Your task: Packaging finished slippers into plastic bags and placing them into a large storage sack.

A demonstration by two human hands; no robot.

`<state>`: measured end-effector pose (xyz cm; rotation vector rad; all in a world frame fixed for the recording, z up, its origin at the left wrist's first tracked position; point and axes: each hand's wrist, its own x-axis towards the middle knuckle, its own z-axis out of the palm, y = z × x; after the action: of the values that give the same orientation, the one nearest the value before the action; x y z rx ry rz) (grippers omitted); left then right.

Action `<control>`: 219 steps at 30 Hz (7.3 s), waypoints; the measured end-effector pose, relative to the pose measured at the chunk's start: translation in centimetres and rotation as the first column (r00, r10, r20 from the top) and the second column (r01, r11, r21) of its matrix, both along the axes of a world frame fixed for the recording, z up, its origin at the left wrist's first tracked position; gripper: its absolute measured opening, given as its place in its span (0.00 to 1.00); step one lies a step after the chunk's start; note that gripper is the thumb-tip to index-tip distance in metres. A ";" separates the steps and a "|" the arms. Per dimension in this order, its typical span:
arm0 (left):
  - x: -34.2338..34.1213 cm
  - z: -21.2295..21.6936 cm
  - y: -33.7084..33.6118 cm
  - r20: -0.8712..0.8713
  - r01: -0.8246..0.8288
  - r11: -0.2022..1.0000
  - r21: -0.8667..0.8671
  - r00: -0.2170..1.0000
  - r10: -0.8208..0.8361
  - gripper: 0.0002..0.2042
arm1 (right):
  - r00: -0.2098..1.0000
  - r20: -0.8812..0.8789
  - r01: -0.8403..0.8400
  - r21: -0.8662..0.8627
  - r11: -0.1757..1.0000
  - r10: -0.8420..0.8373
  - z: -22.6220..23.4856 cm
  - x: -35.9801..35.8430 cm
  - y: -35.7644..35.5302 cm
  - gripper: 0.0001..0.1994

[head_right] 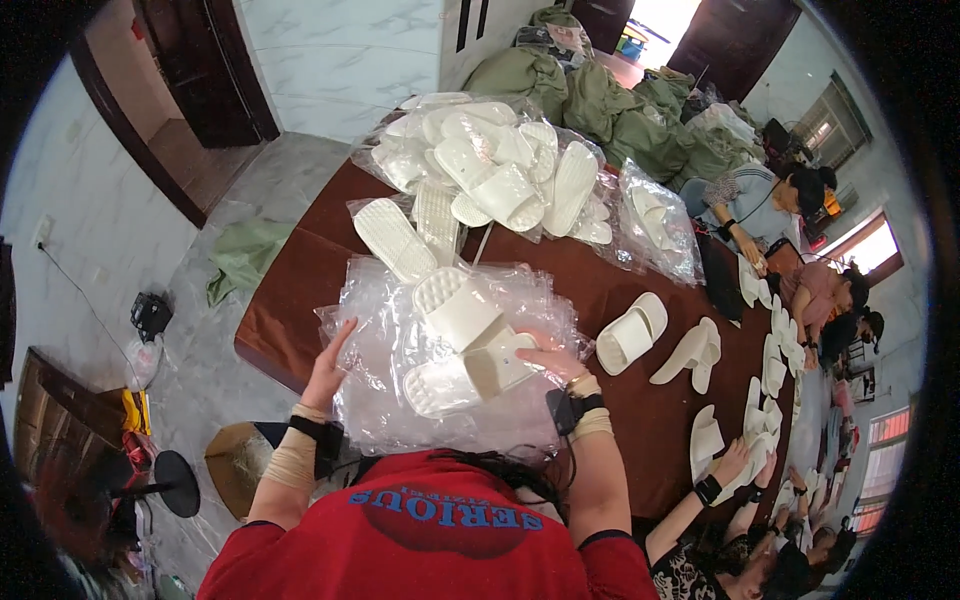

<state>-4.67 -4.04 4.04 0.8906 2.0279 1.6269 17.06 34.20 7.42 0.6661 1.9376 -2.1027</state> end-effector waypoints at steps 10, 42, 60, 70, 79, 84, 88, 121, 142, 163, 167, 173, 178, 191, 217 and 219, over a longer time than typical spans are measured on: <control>-3.2 -1.3 1.0 0.339 -0.156 0.967 0.203 0.937 0.080 0.23 | 0.873 0.121 -0.473 0.443 0.761 0.472 1.6 -5.0 -1.9 0.33; 4.5 -2.6 2.5 -0.608 -0.247 0.767 -0.592 0.762 -0.224 0.31 | 0.652 -0.381 0.552 0.831 0.066 -0.656 4.5 23.1 20.5 0.21; 3.9 -3.2 1.8 -0.565 -0.245 0.736 -0.631 0.795 -0.220 0.31 | 0.790 0.228 0.578 0.035 0.815 -0.570 -1.7 -23.7 13.3 0.44; 4.1 -3.0 1.9 -0.580 -0.247 0.754 -0.609 0.786 -0.212 0.31 | 0.611 -0.529 0.655 -0.082 0.751 -0.590 8.7 -16.3 14.8 0.25; 4.2 -3.1 1.9 -0.601 -0.248 0.770 -0.588 0.771 -0.211 0.31 | 0.882 -0.462 0.324 0.733 0.598 0.088 32.4 -8.1 14.2 0.17; 4.2 -3.3 1.8 -0.638 -0.282 0.781 -0.558 0.747 -0.186 0.30 | 0.865 -0.025 -0.182 0.915 0.360 0.501 42.1 -9.5 6.4 0.17; 4.4 -3.6 1.7 -0.646 -0.284 0.793 -0.539 0.743 -0.172 0.31 | 0.585 0.237 -0.500 0.858 0.115 0.775 41.6 -13.4 -0.1 0.18; 3.6 -6.9 0.4 -0.784 -0.263 0.870 -0.418 0.588 -0.199 0.25 | 0.886 -0.199 0.395 -0.152 0.906 -0.419 2.3 9.5 -1.4 0.05; 4.3 -4.8 1.5 -0.706 -0.336 0.778 -0.531 0.684 -0.186 0.26 | 0.984 -0.176 0.039 0.430 0.902 0.041 1.6 1.3 -3.3 0.15; 3.9 -5.5 1.2 -0.707 -0.309 0.813 -0.493 0.686 -0.169 0.25 | 0.968 -0.241 0.234 0.740 0.631 -0.076 -5.6 -1.3 -2.9 0.17; 4.0 -6.0 0.5 -0.704 -0.292 0.820 -0.493 0.687 -0.179 0.27 | 0.991 -0.109 0.124 0.588 0.800 -0.074 -4.3 -0.9 -3.1 0.21; 3.9 -5.2 1.3 -0.680 -0.278 0.785 -0.554 0.695 -0.234 0.29 | 0.964 -0.141 -0.161 0.371 0.915 0.227 -4.9 2.5 -3.7 0.30; 3.7 -5.6 1.0 -0.647 -0.264 0.770 -0.581 0.723 -0.240 0.30 | 0.949 0.057 -0.306 0.392 0.868 0.308 -4.0 1.7 -5.1 0.34; 2.2 2.5 -0.1 -0.499 -0.253 0.957 -0.144 0.853 0.150 0.21 | 0.977 -0.111 -0.126 0.387 0.913 0.182 -4.0 2.2 -4.4 0.30; 4.9 -3.8 2.5 -0.665 -0.396 0.771 -0.498 0.746 -0.046 0.33 | 0.771 -0.410 0.577 0.127 0.807 -0.487 9.7 14.6 -1.1 0.32; 5.0 -3.9 2.3 -0.669 -0.412 0.762 -0.500 0.743 -0.037 0.33 | 0.853 -0.298 0.452 0.011 0.892 -0.428 8.0 10.7 -2.8 0.30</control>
<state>0.30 -1.70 0.16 1.0758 2.9686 0.5850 27.73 31.38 15.38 0.9462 2.2009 -2.5246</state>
